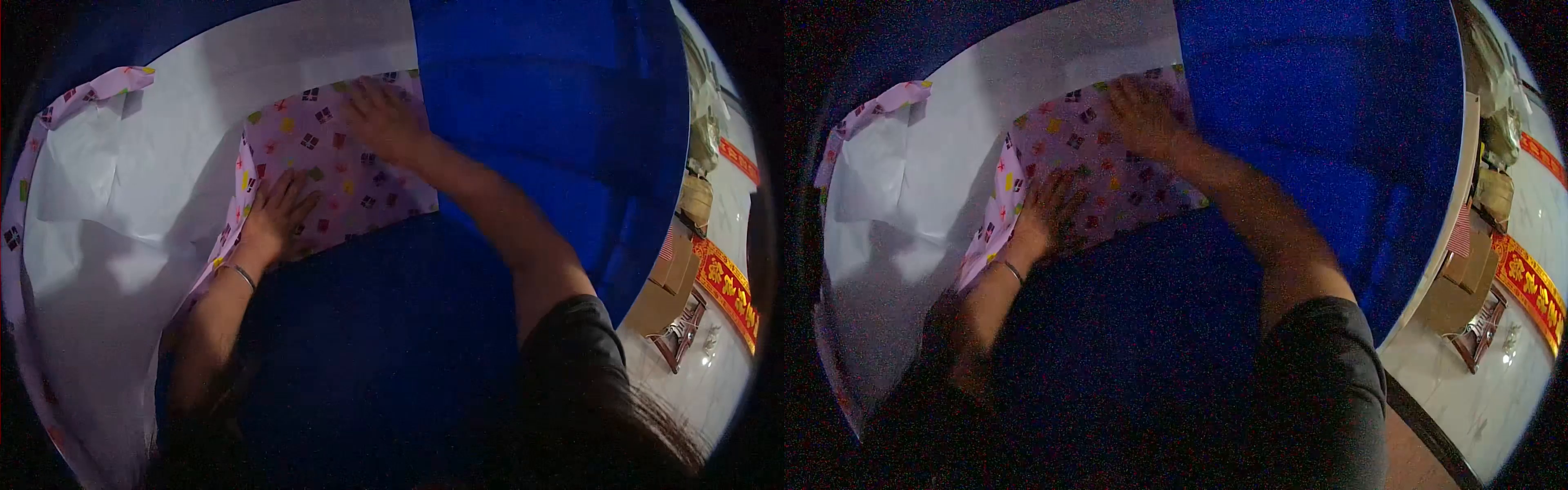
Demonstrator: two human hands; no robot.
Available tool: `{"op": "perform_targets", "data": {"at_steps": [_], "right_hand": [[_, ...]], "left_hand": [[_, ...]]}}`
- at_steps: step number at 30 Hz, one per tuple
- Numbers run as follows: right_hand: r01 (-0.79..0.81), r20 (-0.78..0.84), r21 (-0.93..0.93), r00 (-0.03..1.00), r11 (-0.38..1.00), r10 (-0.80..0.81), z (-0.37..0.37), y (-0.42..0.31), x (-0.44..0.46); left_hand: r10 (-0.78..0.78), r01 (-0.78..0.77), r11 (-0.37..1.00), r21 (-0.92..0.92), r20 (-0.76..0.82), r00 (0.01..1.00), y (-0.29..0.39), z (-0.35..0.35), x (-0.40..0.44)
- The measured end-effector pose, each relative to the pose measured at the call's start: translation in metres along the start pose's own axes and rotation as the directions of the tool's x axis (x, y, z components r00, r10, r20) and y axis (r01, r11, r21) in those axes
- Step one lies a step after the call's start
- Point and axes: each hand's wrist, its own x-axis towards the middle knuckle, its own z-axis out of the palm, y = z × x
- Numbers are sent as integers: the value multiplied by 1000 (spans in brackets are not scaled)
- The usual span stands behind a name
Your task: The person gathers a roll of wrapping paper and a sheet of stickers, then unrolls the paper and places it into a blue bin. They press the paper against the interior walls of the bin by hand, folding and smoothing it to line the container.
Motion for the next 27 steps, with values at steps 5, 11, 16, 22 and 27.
{"op": "perform_targets", "data": {"at_steps": [5, 11, 16, 22, 27], "right_hand": [[49, 35, 278, 998, 959, -61, 14, -18, -25], [-334, 93, 387, 942, 860, 324, 42, 22, -23], [-479, 28, 263, 872, 838, 489, 48, 14, -8], [-416, -115, 294, 879, 861, 463, 33, -10, -5], [204, -170, 410, 975, 889, -145, 35, -76, -13]], "left_hand": [[-27, 26, 999, 29, 51, 998, 2, -3, -2], [8, -7, 1000, -26, 20, 1000, -2, 3, -4], [13, -13, 1000, 2, 17, 1000, 0, 6, -2], [-353, -244, 391, -888, -389, 851, 25, 26, 7], [-317, -57, 521, -852, -255, 913, 18, 38, 10]]}}
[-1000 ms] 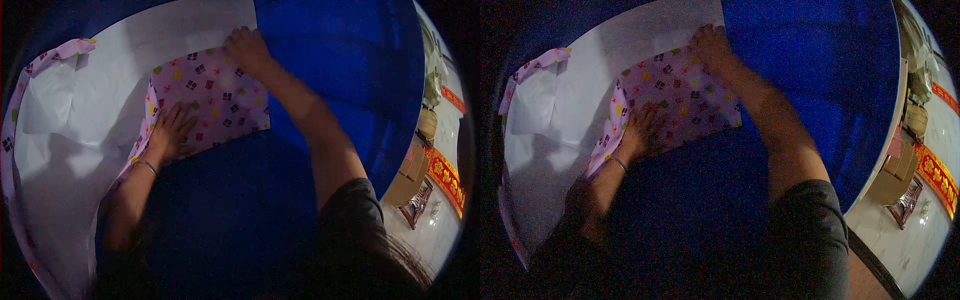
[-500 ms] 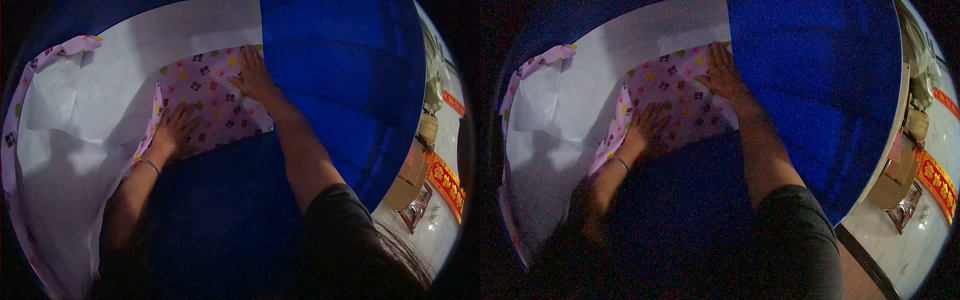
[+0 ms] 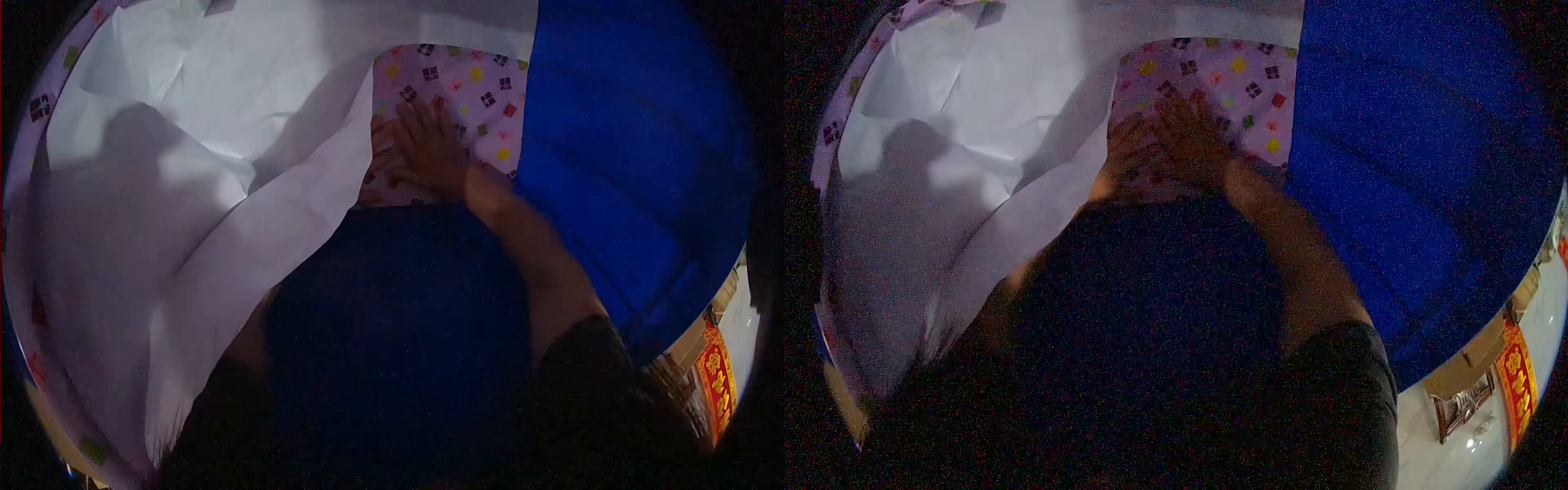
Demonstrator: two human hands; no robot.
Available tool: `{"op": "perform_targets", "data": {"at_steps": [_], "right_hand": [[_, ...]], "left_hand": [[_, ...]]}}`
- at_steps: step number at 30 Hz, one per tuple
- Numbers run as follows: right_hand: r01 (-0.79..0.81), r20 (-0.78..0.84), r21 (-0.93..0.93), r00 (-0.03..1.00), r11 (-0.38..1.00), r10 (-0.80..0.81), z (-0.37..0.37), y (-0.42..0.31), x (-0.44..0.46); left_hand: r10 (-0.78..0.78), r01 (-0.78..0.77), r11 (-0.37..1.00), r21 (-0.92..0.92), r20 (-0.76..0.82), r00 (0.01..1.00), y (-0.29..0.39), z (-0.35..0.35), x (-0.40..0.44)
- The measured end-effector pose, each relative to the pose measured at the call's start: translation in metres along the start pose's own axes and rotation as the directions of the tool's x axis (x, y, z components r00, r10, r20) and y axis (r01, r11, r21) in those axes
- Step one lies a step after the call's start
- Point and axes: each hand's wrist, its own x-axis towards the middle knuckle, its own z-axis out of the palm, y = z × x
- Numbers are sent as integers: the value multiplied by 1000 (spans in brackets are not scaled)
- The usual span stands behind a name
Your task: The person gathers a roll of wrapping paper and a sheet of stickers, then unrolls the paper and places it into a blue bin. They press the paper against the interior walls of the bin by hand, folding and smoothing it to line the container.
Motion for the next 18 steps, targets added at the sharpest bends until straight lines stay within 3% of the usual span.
{"op": "perform_targets", "data": {"at_steps": [2, 3, 5, 6, 7, 11, 13, 17, 18], "right_hand": [[37, -26, 43, 999, 998, -36, -2, -9, -1], [41, -49, 54, 998, 998, -39, -1, -6, -2], [53, -77, 73, 996, 996, -47, 5, -1, -6], [29, 18, 51, 999, 998, -30, 2, 0, -8], [5, 118, 29, 993, 1000, -9, 0, 0, -7], [-11, 162, 9, 987, 1000, 9, -8, -4, -2], [-6, 286, -125, 957, 992, 42, -11, -9, 5], [44, 160, -146, 987, 988, -20, 2, -1, -4], [4, 321, -149, 946, 989, 44, -5, -4, 3]], "left_hand": [[231, -203, 967, 152, -194, 953, -18, 8, -7], [122, -114, 977, 178, -34, 992, -24, -3, -3], [-9, -18, 975, 223, 117, 993, -40, -10, -17], [-36, -5, 964, 266, 149, 988, -43, -12, -17], [-44, -3, 955, 295, 155, 987, -44, -11, -18], [-58, -36, 895, 445, 196, 979, -37, -17, -24], [-63, -62, 847, 528, 216, 974, -26, -23, -30], [-52, -164, 697, 698, 277, 960, -8, -28, -36], [-51, -197, 657, 728, 304, 951, -3, -29, -37]]}}
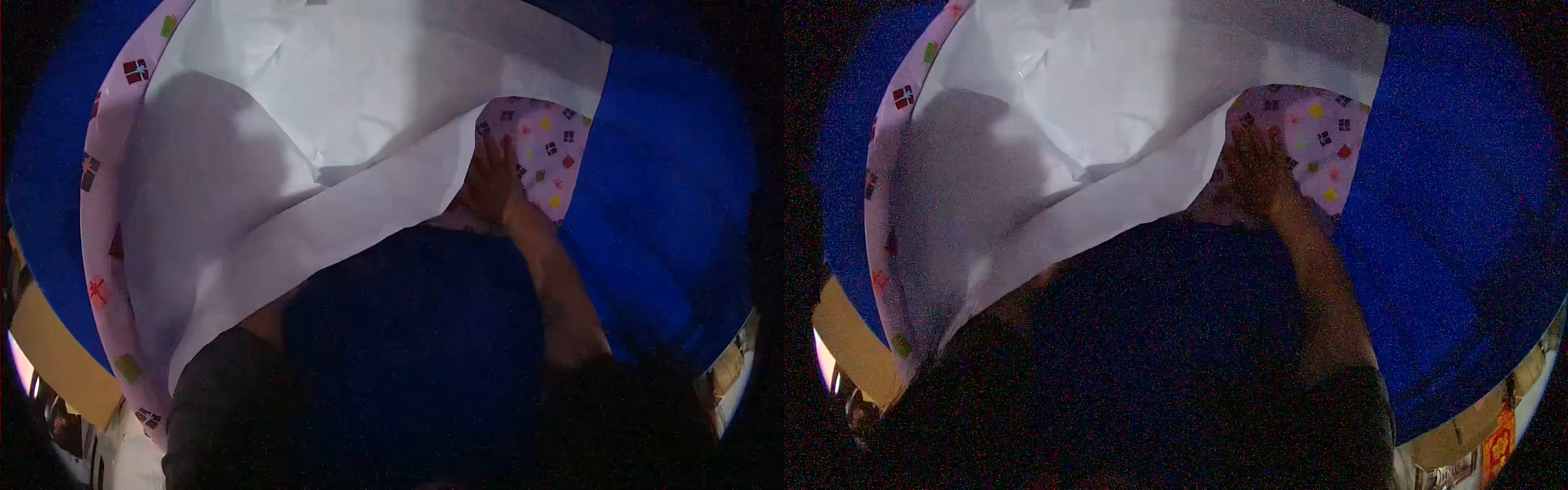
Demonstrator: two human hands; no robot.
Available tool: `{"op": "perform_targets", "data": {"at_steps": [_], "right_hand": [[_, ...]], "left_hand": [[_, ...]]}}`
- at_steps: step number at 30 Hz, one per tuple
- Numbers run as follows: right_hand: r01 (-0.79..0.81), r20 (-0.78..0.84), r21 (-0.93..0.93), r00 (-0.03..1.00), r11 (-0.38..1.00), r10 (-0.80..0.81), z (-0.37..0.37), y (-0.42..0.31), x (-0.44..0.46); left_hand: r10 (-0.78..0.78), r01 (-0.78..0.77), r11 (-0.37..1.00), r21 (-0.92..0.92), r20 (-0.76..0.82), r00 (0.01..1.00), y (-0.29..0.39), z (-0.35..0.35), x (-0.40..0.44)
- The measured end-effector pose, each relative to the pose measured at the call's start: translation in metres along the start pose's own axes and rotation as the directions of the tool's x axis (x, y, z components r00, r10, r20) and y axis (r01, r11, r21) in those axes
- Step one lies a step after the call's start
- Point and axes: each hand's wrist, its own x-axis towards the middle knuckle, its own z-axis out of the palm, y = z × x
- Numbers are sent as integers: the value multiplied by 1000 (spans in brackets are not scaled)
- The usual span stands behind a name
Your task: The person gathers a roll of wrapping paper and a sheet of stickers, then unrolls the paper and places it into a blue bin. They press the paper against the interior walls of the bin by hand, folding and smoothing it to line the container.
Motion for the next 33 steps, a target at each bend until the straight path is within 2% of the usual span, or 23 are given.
{"op": "perform_targets", "data": {"at_steps": [4, 5, 6, 7, 9, 10, 12, 14, 16, 17, 18, 19, 21, 22, 24, 26, 28, 29, 30, 31, 32, 33], "right_hand": [[-10, 15, 90, 1000, 996, 9, 10, -1, -2], [-18, -19, 83, 1000, 996, 19, 17, -1, -2], [-25, -54, 73, 998, 997, 29, 22, 0, -3], [-18, -60, 72, 998, 997, 23, 15, 0, -9], [-11, -74, 55, 997, 998, 15, 7, -2, -6], [8, -96, 47, 995, 999, -3, 9, 0, -6], [15, -167, 35, 986, 999, -9, -2, -3, -3], [43, -174, 37, 984, 998, -35, -3, 0, -9], [34, -166, 60, 986, 998, -23, -22, -8, -10], [19, -102, 10, 995, 1000, -18, -33, -14, -9], [5, -30, -40, 1000, 999, -6, -42, -17, -10], [9, -32, -52, 999, 999, -11, -47, -19, -9], [-19, 88, -137, 996, 990, 31, -51, -25, -6], [-5, 88, -141, 996, 990, 17, -56, -27, -3], [-40, 223, -159, 972, 987, 75, -63, -32, 3], [-4, 155, -91, 988, 996, 18, -41, -28, 2], [33, 99, -23, 995, 999, -31, -39, -28, -1], [0, 198, -2, 980, 1000, 0, -40, -28, 1], [-35, 292, 15, 956, 999, 29, -44, -27, 4], [-32, 285, 13, 958, 999, 27, -40, -25, 6], [-25, 166, 64, 986, 998, 14, -31, -22, 6], [-14, 43, 113, 999, 994, 9, -22, -19, 7]], "left_hand": [[51, -74, 985, 157, 145, 988, 14, -37, -2], [-99, 111, 994, -24, 299, 949, 20, -62, 3], [-208, 316, 933, -171, 462, 862, 21, -89, 8], [-223, 321, 935, -149, 455, 862, 19, -116, 5], [-188, 230, 953, -199, 207, 960, 1, -156, -18], [-287, 330, 926, -184, 226, 931, 3, -184, -23], [-400, 424, 903, -73, 218, 890, 10, -248, -33], [-444, 458, 888, -34, 185, 877, 52, -304, -43], [-485, 494, 869, 0, -192, 853, 53, -346, -68], [-463, 551, 823, 136, -401, 791, 35, -356, -82], [-429, 594, 774, 220, -508, 747, 15, -363, -102], [-438, 660, 679, 322, -543, 716, 6, -364, -115], [-601, 749, 582, 317, -453, 659, -10, -342, -145], [-705, 780, 522, 346, -339, 623, -11, -334, -154], [-758, 809, 472, 350, -307, 575, -20, -327, -166], [-795, 831, 426, 359, -289, 532, -14, -330, -175], [-801, 911, 361, 199, -434, 412, 2, -342, -179], [-802, 913, 356, 197, -438, 407, 5, -344, -185], [-690, 857, 455, 243, -511, 512, 7, -347, -196], [-557, 785, 542, 299, -572, 602, 8, -350, -206], [-554, 787, 539, 300, -577, 600, 4, -355, -214], [-695, 808, 587, 45, -484, 532, -2, -362, -222]]}}
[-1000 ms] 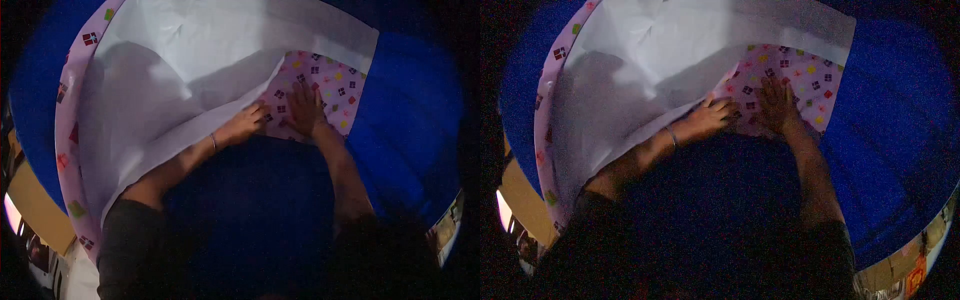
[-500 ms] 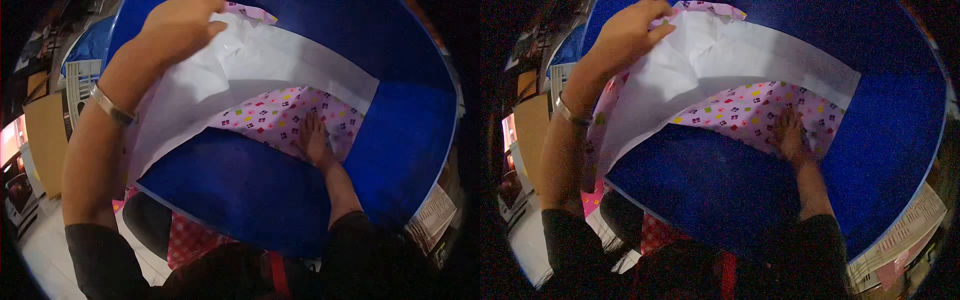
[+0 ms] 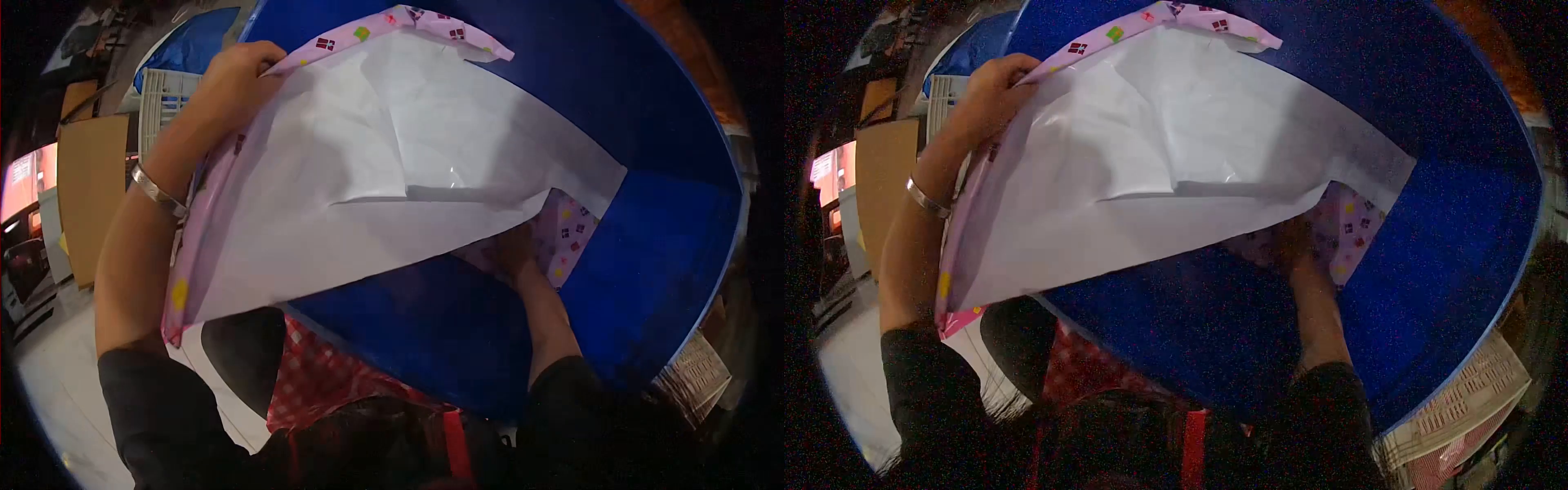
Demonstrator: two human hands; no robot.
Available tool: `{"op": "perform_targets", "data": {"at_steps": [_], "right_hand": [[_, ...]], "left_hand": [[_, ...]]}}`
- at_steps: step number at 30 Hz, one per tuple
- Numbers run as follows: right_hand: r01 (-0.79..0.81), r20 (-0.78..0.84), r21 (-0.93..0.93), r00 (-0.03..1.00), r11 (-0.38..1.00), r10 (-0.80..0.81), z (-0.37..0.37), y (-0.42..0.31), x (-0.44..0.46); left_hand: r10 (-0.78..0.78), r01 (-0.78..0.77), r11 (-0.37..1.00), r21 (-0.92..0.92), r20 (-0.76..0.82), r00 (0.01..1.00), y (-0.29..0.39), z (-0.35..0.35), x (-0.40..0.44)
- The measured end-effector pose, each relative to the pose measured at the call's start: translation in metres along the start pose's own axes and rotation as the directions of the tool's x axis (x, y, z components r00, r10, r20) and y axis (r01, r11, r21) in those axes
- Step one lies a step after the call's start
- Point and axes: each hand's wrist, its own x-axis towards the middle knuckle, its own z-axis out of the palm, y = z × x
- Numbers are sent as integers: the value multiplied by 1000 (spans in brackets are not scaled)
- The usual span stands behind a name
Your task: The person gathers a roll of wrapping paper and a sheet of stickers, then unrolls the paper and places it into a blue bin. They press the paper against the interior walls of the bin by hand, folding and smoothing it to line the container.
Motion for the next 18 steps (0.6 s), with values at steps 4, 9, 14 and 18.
{"op": "perform_targets", "data": {"at_steps": [4, 9, 14, 18], "right_hand": [[98, -204, 87, 976, 991, -79, 31, 7, -4], [92, 112, -121, 991, 988, -78, -6, -1, -5], [13, 36, -251, 999, 968, -5, -1, -4, -9], [22, 94, -223, 996, 974, -1, -20, -14, -9]], "left_hand": [[-255, 461, 637, -618, 396, 882, 4, -26, -13], [-323, 492, 734, -469, 396, 860, -4, -33, -17], [-141, 66, 961, 269, 268, 953, 16, -48, -7], [234, -343, 764, 546, 262, 936, 50, -42, 38]]}}
